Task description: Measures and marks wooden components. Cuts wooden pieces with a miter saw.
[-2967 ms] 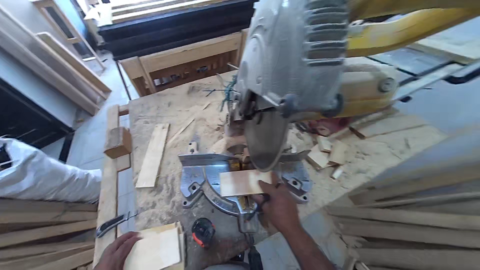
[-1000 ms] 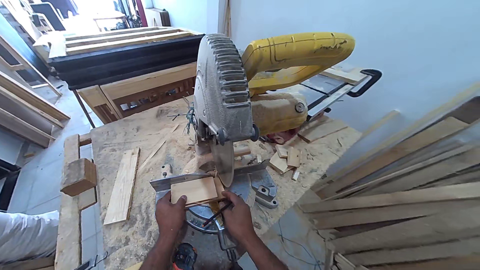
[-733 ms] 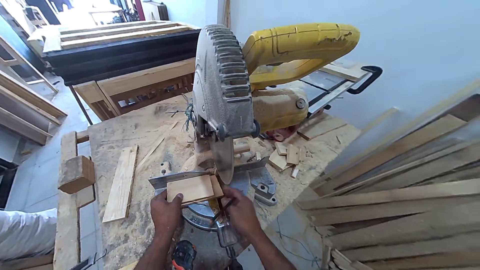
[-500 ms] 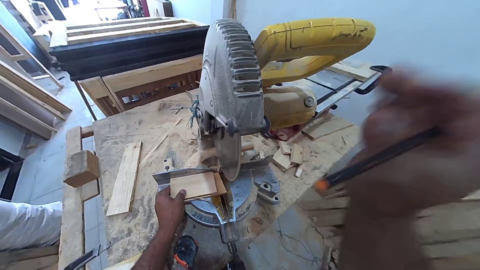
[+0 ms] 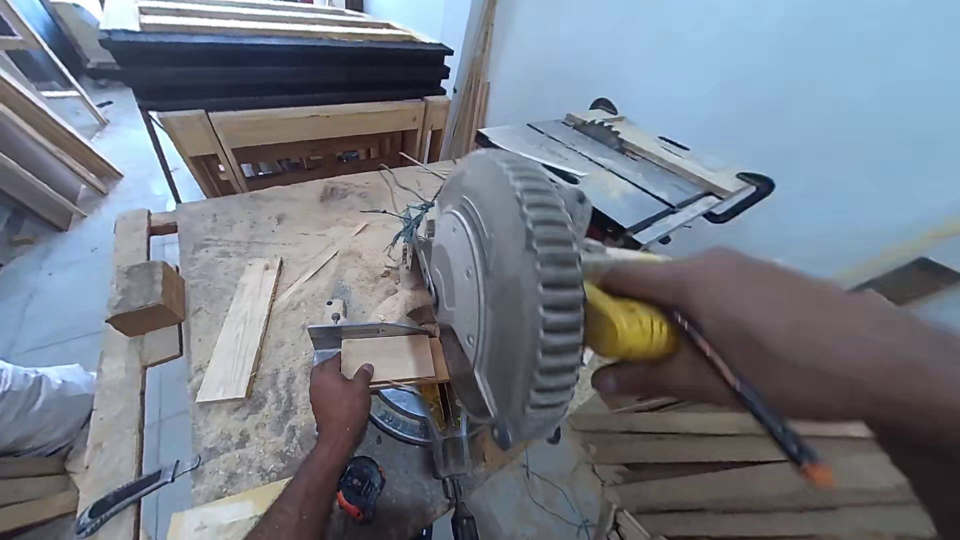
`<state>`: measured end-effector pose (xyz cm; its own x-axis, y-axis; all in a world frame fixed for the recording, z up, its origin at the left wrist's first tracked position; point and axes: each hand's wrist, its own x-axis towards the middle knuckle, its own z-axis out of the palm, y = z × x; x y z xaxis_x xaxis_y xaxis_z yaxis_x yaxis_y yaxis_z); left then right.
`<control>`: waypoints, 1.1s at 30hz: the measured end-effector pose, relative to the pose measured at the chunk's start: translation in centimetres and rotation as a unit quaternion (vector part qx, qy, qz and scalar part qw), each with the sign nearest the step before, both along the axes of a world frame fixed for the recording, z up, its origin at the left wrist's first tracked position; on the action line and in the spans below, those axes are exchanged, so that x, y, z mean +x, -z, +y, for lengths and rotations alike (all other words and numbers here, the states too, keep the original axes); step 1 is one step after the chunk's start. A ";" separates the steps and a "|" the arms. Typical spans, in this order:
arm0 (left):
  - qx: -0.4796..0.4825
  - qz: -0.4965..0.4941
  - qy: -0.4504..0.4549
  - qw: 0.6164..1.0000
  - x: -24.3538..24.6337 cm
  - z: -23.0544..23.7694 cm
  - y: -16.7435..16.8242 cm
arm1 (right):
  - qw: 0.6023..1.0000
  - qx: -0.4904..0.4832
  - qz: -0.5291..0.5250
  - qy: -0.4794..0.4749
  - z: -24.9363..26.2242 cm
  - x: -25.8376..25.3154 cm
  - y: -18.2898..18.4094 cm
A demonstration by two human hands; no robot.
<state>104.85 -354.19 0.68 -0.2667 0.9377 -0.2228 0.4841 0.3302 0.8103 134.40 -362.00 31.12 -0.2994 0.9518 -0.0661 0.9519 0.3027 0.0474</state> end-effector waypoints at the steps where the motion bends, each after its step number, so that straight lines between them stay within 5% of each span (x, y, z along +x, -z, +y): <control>1: -0.002 0.001 0.005 1.000 0.0 -0.1 0.0 | 0.999 0.037 -0.010 -0.018 -0.9 0.0 1.6; 4: -0.005 0.007 0.010 1.000 0.2 -0.1 0.0 | 0.983 0.175 -0.016 -0.055 -3.0 0.2 5.6; 8: -0.004 0.009 0.004 1.000 0.5 0.0 0.2 | 0.975 0.214 -0.033 -0.056 -4.0 0.2 7.8; 20: -0.007 0.007 0.007 1.000 1.3 -0.1 0.3 | 0.991 0.127 -0.032 -0.035 -5.2 -0.3 7.7; 33: 0.006 -0.012 0.003 1.000 1.1 0.3 0.7 | 0.990 0.141 -0.018 -0.015 -7.6 -1.4 14.0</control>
